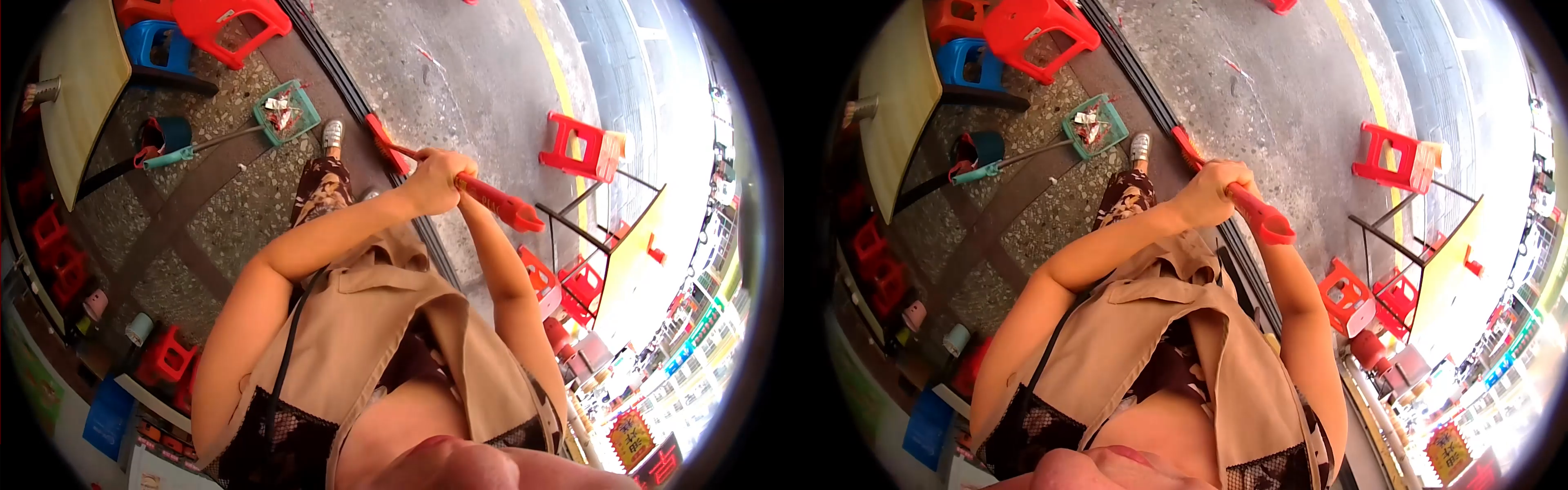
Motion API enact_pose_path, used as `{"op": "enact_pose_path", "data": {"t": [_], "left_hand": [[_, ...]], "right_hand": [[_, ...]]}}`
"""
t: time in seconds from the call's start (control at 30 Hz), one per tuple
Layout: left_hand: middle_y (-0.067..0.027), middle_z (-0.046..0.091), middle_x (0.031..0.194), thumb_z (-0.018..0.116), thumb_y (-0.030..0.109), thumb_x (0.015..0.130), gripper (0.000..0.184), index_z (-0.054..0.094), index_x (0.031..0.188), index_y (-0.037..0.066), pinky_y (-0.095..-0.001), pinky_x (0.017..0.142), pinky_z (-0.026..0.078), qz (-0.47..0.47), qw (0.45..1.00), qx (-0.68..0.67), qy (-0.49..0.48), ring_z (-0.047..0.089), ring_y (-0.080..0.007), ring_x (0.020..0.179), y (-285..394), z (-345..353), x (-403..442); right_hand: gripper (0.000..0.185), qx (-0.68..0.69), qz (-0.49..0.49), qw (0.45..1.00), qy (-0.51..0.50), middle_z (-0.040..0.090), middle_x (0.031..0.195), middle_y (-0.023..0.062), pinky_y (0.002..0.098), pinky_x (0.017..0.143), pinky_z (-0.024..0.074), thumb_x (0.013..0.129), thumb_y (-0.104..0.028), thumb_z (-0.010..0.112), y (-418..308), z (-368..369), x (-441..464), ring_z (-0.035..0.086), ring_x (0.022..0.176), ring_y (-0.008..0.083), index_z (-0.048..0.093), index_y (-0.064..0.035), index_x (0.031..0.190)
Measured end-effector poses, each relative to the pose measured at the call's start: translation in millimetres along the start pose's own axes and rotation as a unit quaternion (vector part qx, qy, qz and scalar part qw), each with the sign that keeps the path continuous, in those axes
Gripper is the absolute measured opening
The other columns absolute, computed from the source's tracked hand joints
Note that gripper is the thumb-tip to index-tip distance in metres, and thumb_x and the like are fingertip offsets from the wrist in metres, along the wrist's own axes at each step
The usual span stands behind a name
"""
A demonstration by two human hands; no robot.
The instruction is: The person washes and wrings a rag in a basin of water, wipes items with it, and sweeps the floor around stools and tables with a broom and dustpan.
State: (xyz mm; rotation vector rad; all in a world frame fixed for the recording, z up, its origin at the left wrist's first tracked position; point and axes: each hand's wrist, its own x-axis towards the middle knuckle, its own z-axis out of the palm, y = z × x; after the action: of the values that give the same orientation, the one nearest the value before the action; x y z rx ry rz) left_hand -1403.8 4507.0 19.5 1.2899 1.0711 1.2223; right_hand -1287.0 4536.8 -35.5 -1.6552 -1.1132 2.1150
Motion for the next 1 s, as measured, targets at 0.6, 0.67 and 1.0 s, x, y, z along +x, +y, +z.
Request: {"op": "enact_pose_path", "data": {"t": [0.6, 0.67, 1.0], "left_hand": [[-0.0114, 0.055, 0.067, 0.054, -0.006, 0.057, 0.015, 0.05, 0.067, 0.004, -0.0387, 0.069, 0.041, 0.147, 0.97, 0.176, 0.085, 0.055, -0.0303, 0.071, -6.0, -243.9, 180.1], [-0.0106, 0.056, 0.068, 0.053, -0.006, 0.058, 0.015, 0.05, 0.066, 0.006, -0.0388, 0.072, 0.04, 0.187, 0.961, 0.184, 0.081, 0.055, -0.0294, 0.073, 11.6, -231.2, 182.2], [0.0006, 0.045, 0.095, 0.052, 0.016, 0.073, 0.008, 0.052, 0.081, 0.018, -0.0334, 0.078, 0.032, 0.303, 0.843, 0.431, 0.108, 0.042, -0.0169, 0.091, -20.3, -178.0, 220.1]], "right_hand": [[0.033, -0.442, -0.266, 0.856, 0.04, 0.064, 0.098, 0.0093, 0.034, 0.078, 0.0457, 0.084, -0.033, 0.058, -235.0, 169.5, 205.3, 0.061, 0.086, 0.0198, 0.062, -0.0031, 0.098], [0.037, -0.255, -0.288, 0.923, -0.004, 0.061, 0.097, 0.0105, 0.0295, 0.077, 0.0488, 0.086, -0.027, 0.057, -227.0, 140.0, 216.3, 0.06, 0.086, 0.0205, 0.05, -0.0092, 0.118], [0.045, -0.098, 0.215, 0.963, -0.128, 0.055, 0.075, 0.0047, 0.0277, 0.055, 0.0431, 0.085, -0.044, 0.055, -284.0, 41.7, 248.3, 0.05, 0.062, 0.0148, 0.051, -0.0036, 0.105]]}}
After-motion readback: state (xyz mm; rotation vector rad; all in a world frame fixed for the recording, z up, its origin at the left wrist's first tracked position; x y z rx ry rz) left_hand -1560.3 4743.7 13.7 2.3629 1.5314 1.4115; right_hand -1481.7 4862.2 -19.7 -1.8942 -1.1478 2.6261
